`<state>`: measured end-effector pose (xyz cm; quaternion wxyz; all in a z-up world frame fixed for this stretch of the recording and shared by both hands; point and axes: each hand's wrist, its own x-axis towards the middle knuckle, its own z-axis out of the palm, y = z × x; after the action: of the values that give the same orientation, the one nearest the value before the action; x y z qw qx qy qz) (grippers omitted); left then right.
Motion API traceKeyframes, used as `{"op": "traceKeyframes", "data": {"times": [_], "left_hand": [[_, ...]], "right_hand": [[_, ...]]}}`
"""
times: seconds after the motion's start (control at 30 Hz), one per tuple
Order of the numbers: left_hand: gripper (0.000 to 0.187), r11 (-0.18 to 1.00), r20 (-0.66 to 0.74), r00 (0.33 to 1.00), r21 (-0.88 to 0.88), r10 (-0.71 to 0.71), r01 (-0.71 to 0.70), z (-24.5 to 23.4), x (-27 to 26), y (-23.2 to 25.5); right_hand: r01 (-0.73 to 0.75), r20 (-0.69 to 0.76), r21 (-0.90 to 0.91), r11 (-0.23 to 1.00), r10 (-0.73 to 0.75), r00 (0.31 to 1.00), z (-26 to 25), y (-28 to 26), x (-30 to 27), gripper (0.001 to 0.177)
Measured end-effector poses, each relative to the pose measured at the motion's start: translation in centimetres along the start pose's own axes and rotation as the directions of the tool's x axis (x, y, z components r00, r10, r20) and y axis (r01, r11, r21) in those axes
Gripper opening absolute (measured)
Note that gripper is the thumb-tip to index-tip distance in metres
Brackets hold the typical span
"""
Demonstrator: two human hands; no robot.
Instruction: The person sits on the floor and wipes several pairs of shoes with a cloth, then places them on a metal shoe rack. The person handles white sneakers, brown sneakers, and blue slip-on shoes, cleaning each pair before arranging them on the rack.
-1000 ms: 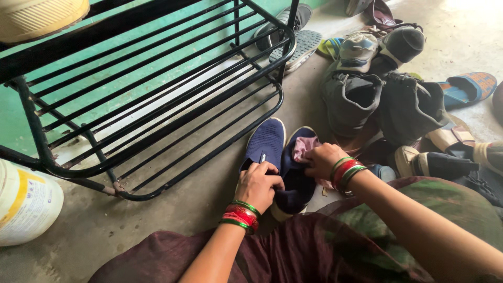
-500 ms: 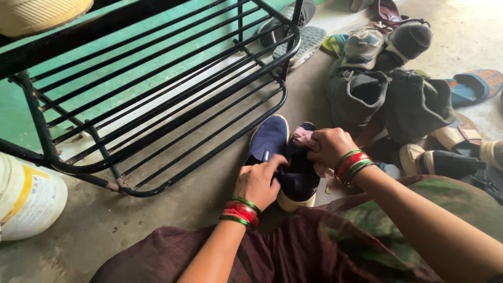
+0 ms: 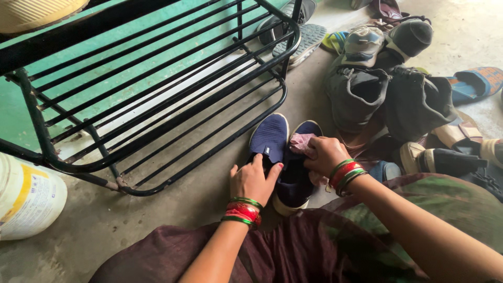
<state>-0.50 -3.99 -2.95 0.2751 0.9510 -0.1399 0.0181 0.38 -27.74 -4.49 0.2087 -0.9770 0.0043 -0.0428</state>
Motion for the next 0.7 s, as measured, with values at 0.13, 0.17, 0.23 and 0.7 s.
{"op": "traceKeyframes", "data": {"times": [0.13, 0.17, 0.23, 0.7], "left_hand": [[0.072, 0.997, 0.093, 0.992, 0.012, -0.082, 0.081, -0.3, -0.1, 1.3], [0.075, 0.994, 0.114, 0.989, 0.058, -0.097, 0.090, 0.0, 0.0, 1.6], [0.073, 0.993, 0.144, 0.984, 0.057, -0.109, 0.102, 0.6, 0.3, 1.4], [0.060, 0.993, 0.092, 0.990, -0.051, 0.108, -0.104, 2.4, 2.7, -1.5]], "right_hand": [[0.004, 0.037, -0.008, 1.000, -0.004, 0.999, -0.1, 0.1, 0.1, 0.036], [0.005, 0.056, -0.011, 1.000, -0.004, 0.998, -0.1, 0.1, 0.2, 0.035], [0.000, 0.132, -0.017, 1.000, 0.003, 0.991, -0.7, 0.4, 0.5, 0.045], [-0.070, -0.034, 0.211, 0.975, 0.079, 0.996, -5.8, -1.0, 1.2, 0.042]]}}
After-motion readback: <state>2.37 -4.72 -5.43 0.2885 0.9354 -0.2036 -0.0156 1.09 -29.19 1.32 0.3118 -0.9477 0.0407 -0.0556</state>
